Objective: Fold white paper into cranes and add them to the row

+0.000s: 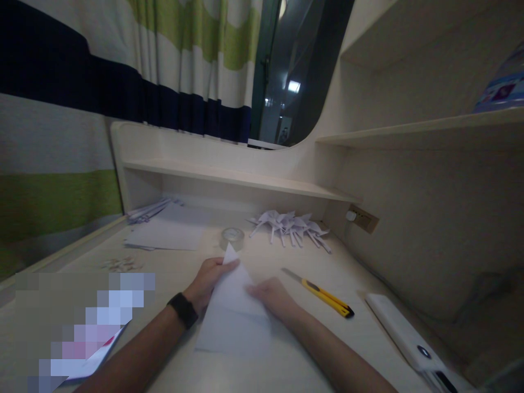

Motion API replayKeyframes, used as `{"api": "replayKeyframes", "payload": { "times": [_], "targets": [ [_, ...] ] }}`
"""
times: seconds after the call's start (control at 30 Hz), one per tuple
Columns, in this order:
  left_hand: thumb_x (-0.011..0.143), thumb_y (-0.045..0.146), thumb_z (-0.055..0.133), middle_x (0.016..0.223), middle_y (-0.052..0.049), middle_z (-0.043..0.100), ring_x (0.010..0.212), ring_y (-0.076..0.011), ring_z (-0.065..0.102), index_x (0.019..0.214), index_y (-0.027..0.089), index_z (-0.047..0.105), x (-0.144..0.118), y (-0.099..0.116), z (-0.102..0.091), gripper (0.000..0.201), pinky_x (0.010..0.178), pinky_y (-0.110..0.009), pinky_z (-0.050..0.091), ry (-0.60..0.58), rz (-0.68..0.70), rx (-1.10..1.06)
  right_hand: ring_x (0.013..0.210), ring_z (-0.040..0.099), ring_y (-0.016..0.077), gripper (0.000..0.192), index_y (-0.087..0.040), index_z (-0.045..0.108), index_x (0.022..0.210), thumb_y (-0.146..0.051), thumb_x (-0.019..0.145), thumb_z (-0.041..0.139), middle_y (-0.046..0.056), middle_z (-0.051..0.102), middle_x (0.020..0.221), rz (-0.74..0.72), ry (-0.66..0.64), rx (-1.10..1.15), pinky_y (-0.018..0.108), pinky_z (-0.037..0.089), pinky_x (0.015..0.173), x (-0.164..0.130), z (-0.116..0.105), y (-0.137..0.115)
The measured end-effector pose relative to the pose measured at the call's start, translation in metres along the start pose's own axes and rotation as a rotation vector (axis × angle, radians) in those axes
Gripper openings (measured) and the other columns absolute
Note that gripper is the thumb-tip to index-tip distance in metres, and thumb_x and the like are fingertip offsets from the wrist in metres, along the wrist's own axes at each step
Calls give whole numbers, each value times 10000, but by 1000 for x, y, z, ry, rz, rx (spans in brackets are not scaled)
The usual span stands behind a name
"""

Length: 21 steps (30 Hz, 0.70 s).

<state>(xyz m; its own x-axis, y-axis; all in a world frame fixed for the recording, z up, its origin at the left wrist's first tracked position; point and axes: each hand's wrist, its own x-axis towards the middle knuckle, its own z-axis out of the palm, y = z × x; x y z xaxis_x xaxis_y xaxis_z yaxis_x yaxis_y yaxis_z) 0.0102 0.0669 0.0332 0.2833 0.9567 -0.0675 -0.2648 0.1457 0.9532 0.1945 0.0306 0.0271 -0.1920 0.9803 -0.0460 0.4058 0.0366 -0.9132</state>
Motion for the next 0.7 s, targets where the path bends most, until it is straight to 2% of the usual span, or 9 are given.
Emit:
{"api": "replayKeyframes", "payload": {
  "times": [0.2,0.33,0.43,0.5,0.57,0.63,0.7],
  "targets": [
    [621,379,778,556,-46,653,454,-154,568,644,109,627,0,15,-9,311,440,-246,412,87,0,-6,377,332,64,513,-153,496,403,-546,687,665,-48,393,364,-36,-63,-20,218,226,394,-1,-3,-1],
    [616,382,780,584,-60,669,486,-170,591,684,96,642,1,17,-11,325,467,-259,432,76,6,-6,386,442,87,480,-129,590,478,-563,665,678,-18,506,414,-20,-137,37,208,313,398,-2,-8,0],
    [622,381,778,594,-60,670,495,-170,593,711,91,640,3,17,-14,333,486,-265,444,77,13,-25,424,533,111,475,-106,654,570,-574,651,681,23,599,491,40,-306,53,212,406,436,-3,-22,1],
    [615,381,783,600,-60,670,491,-161,586,709,90,633,3,18,-17,341,481,-259,441,113,22,-40,465,577,117,471,-93,672,601,-559,667,672,50,639,539,74,-453,26,210,443,478,-3,-36,1],
    [606,380,789,622,-65,677,503,-159,590,729,89,634,4,18,-18,352,483,-255,443,166,42,-57,514,612,126,449,-86,687,638,-533,682,667,69,667,591,83,-544,0,210,461,513,-1,-50,0],
    [599,377,795,653,-74,687,530,-163,603,745,90,637,3,18,-17,359,504,-259,458,203,69,-70,527,618,130,430,-88,685,654,-516,685,662,68,669,600,59,-494,8,210,454,511,2,-60,1],
    [597,384,796,662,-86,692,541,-168,610,731,88,639,2,15,-13,361,514,-262,464,201,81,-60,525,605,120,424,-92,676,683,-515,698,648,63,667,612,4,-324,56,203,432,496,7,-61,2]
  ]
}}
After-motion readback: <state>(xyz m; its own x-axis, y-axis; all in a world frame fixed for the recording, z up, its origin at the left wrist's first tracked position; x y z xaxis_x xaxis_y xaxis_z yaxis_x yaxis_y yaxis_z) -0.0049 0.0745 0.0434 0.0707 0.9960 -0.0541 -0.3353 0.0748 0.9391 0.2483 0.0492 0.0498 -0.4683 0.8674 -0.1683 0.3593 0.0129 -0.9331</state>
